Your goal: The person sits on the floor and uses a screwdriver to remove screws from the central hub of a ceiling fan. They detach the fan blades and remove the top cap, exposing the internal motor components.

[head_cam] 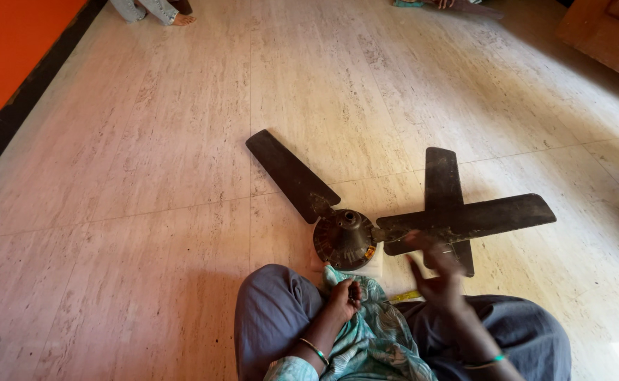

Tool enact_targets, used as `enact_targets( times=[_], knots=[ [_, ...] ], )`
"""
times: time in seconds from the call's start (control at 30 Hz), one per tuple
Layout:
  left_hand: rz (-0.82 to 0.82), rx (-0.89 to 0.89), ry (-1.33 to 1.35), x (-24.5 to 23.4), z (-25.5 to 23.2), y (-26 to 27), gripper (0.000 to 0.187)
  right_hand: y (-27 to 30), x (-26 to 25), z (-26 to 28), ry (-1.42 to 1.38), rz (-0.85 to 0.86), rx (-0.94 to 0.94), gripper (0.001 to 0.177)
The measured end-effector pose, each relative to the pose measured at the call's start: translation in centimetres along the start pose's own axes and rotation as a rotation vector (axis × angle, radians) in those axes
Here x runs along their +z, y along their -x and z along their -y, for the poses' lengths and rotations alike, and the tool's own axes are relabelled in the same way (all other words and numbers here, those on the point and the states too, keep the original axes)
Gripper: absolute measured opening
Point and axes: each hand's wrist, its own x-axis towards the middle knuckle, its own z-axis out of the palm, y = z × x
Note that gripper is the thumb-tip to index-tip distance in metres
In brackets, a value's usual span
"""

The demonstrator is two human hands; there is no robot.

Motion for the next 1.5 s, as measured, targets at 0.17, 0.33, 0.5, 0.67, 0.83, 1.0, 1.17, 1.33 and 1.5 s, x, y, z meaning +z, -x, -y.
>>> enact_targets(
  times=[0.17, 0.33, 0.5, 0.67, 0.83, 1.0, 1.17, 1.33, 1.5],
  knots=[
    [-0.117, 0.335, -0.825, 0.8, 2.4, -0.2, 0.015, -2.6, -8.6, 1.6, -0.231, -0.297, -0.369, 0.038],
    [-0.097, 0.754, -1.706, 0.5, 5.2, 1.0, 0.021, -3.1, -8.5, 1.2, -0.097, -0.169, -0.489, 0.027],
    [-0.039, 0.732, -1.927, 0.3, 6.3, 1.4, 0.025, -1.9, 0.9, -7.7, 0.053, 0.158, 0.000, 0.027],
    [-0.092, 0.925, -1.993, 0.8, 6.3, 2.4, 0.018, 2.7, 3.6, -19.4, 0.523, 0.720, 0.425, 0.016],
    [0.094, 0.805, -1.786, 0.3, 5.8, 3.0, 0.032, 8.8, 8.7, -21.9, 0.695, 1.273, 0.091, 0.029],
    [0.076, 0.627, -1.113, 0.5, 4.2, 0.9, 0.023, 8.8, 10.5, -20.6, 0.789, 1.298, 0.067, 0.024],
    [-0.087, 0.332, -0.360, 0.9, 2.0, -1.3, 0.020, 7.9, 8.3, -20.7, 0.547, 1.200, 0.363, 0.032],
    [-0.055, 0.634, -0.963, 2.2, 2.6, -2.0, 0.019, 7.4, 5.3, -20.3, 0.379, 0.957, 0.543, 0.029],
    [0.003, 0.534, -1.957, 1.9, 4.1, -1.5, 0.020, 6.6, 2.6, -18.8, 0.371, 0.635, 0.608, 0.028]
  ],
)
